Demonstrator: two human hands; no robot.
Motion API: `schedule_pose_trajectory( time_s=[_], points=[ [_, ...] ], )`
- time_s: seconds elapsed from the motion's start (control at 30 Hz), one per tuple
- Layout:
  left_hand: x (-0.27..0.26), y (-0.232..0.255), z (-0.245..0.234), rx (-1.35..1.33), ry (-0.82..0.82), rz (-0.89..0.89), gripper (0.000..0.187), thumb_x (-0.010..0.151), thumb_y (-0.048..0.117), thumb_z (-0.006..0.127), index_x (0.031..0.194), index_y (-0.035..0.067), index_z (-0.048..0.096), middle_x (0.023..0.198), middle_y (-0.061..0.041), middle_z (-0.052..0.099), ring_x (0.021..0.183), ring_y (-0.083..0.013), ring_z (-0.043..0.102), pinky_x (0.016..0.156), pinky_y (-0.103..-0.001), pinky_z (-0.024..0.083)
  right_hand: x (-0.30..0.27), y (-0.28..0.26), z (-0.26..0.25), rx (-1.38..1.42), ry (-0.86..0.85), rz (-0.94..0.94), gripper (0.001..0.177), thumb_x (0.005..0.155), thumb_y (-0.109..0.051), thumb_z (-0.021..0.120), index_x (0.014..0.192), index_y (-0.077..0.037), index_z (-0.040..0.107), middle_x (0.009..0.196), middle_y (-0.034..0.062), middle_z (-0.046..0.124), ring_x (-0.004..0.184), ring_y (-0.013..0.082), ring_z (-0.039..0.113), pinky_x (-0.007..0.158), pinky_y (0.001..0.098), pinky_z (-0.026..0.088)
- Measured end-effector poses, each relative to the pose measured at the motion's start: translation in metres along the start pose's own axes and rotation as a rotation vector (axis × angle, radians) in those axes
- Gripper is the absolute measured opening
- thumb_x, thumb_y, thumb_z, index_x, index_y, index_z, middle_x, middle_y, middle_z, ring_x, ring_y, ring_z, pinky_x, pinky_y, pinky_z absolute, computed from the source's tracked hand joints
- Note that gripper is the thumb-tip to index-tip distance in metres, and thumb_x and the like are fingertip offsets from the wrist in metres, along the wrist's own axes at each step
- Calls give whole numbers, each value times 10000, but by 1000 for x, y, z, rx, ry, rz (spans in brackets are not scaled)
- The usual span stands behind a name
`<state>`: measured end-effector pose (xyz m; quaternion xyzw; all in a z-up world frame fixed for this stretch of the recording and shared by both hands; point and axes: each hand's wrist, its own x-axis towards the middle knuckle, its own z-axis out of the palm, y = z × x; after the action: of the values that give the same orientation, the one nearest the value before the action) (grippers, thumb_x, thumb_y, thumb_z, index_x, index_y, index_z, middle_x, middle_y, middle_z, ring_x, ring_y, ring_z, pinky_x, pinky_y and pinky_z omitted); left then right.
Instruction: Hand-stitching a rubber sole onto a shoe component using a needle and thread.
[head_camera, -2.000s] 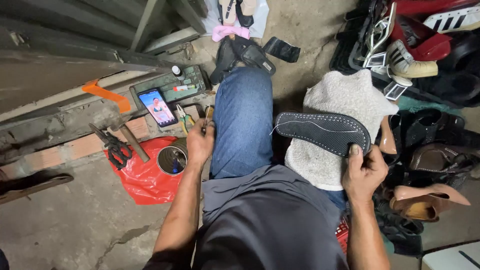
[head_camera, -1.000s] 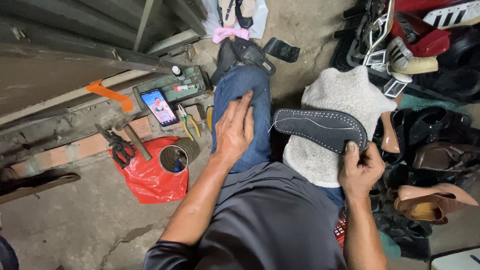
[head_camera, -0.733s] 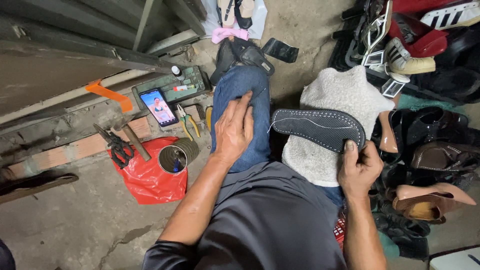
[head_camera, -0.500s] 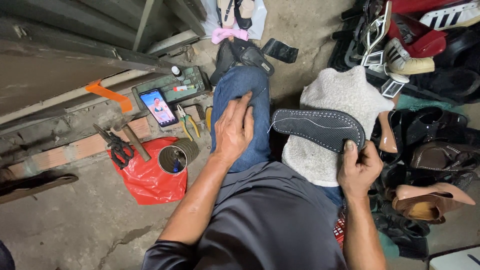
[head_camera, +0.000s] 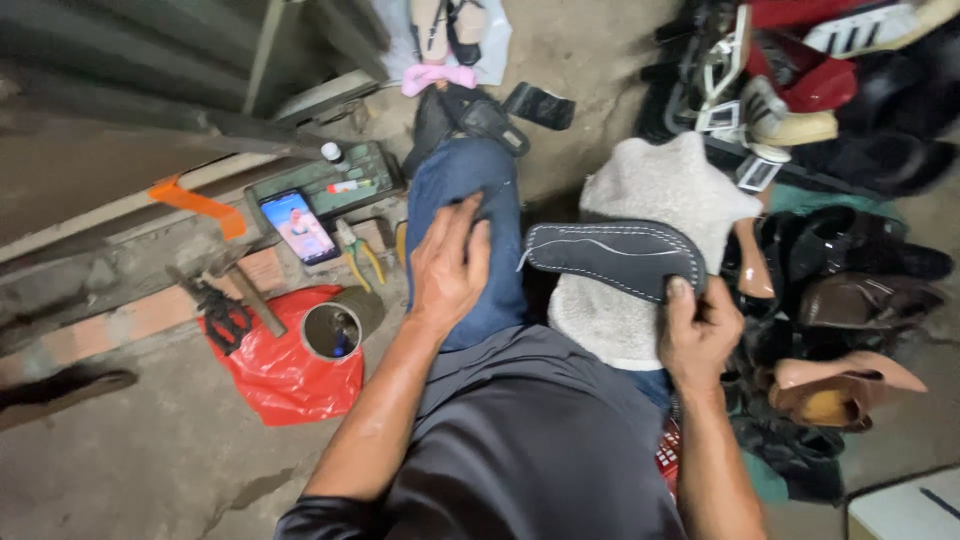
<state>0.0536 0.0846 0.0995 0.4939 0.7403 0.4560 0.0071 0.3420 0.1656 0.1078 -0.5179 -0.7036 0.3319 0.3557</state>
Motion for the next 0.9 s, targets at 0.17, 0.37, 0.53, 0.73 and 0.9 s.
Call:
schedule_pose_trajectory(
  time_s=[0.17,0.37,0.53,0.73,0.9],
  points=[
    [0,7,-8,-85,-84,-34,273,1055,122,549,1272,65,704,1003,-145,679,895,-377,706,752,-432,588,5,-21,0,-9,-20,53,175,1033,-92,650,874,-18,652,614,161,570,636,169,447,559,402,425],
    [4,60,-14,-238,-361,-8,303,1029,125,593,1311,109,703,978,-143,714,882,-389,723,693,-469,597,11,-19,-2,-46,-75,66,214,1006,-163,695,834,-45,644,574,132,557,543,209,505,530,381,437],
    [11,87,-3,-247,-567,103,337,1026,196,555,1332,239,690,904,12,698,805,-261,740,664,-405,603,10,-12,-4,-68,-83,47,242,970,-176,736,787,-69,618,551,130,516,489,324,517,508,394,443],
    [18,99,8,-228,-656,129,354,1010,210,551,1311,317,701,868,5,686,735,-299,723,598,-442,590,11,-17,-3,-80,-73,46,312,960,-223,759,746,-84,579,543,106,510,490,333,553,503,382,459],
    [24,106,9,-253,-697,108,388,1006,145,528,1336,266,694,841,-52,667,716,-351,708,595,-486,586,18,-27,-3,-63,-83,15,324,955,-221,758,724,-108,561,535,102,486,482,338,548,496,385,450]
  ],
)
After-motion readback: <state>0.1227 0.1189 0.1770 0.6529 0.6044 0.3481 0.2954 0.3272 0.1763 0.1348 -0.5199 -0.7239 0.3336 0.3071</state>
